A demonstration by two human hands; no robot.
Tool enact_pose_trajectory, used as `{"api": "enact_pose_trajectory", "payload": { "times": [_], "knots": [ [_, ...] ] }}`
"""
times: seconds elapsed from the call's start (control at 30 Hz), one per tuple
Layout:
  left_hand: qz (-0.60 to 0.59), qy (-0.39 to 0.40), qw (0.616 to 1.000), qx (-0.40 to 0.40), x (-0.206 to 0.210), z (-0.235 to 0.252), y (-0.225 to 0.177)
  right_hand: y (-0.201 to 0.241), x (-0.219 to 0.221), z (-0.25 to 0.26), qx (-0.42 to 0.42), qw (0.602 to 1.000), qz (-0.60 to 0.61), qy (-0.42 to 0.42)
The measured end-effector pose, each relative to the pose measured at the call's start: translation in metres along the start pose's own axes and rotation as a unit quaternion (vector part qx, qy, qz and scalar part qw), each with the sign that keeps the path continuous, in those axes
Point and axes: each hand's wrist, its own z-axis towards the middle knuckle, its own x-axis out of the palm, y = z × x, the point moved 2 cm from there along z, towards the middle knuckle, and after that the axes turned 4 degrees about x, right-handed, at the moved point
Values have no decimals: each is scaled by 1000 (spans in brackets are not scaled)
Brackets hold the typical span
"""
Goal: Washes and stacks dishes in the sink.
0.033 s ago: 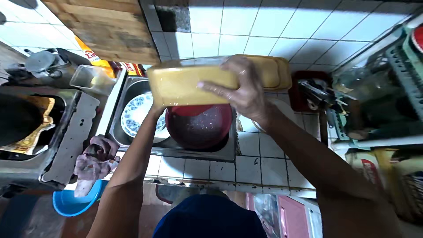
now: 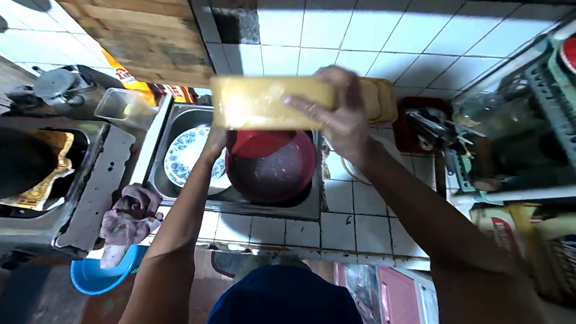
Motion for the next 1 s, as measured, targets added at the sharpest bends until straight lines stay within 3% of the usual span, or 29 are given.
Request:
{"api": "enact_pose_trajectory", "payload": {
  "times": [0.1, 0.2, 0.3, 0.47, 0.57, 0.67, 0.73, 0.8, 0.9, 0.93, 0.97, 1.0],
  "knots": [
    [-108, -51, 993, 24, -10, 11, 39, -50, -24, 1, 231, 973, -16, 17],
    [-179, -89, 979, -32, -14, -2, 50, -118, -53, -12, 415, 906, -55, 64],
    [-239, -113, 961, -81, -8, -15, 56, -174, -74, -32, 540, 834, -34, 108],
    [-300, -136, 937, -119, 7, -48, 50, -207, -77, -29, 674, 721, -5, 163],
    [-324, -160, 922, -141, 13, -64, 50, -235, -71, -24, 698, 697, -11, 165],
    [-338, -184, 906, -178, 17, -68, 53, -261, -69, -30, 676, 714, -57, 176],
    [-345, -197, 894, -207, 18, -73, 54, -249, -77, -27, 608, 755, -156, 190],
    [-358, -227, 872, -243, 21, -76, 56, -209, -77, -20, 514, 817, -229, 129],
    [-391, -266, 839, -271, 27, -81, 55, -116, -24, -36, 393, 914, -99, 14],
    [-402, -279, 828, -273, 30, -83, 55, -83, 5, -50, 416, 909, -3, -2],
    [-415, -291, 817, -275, 32, -85, 55, -50, 34, -69, 464, 880, 100, 2],
    [-431, -299, 804, -280, 36, -87, 55, -20, 60, -90, 534, 822, 195, 21]
  ]
}}
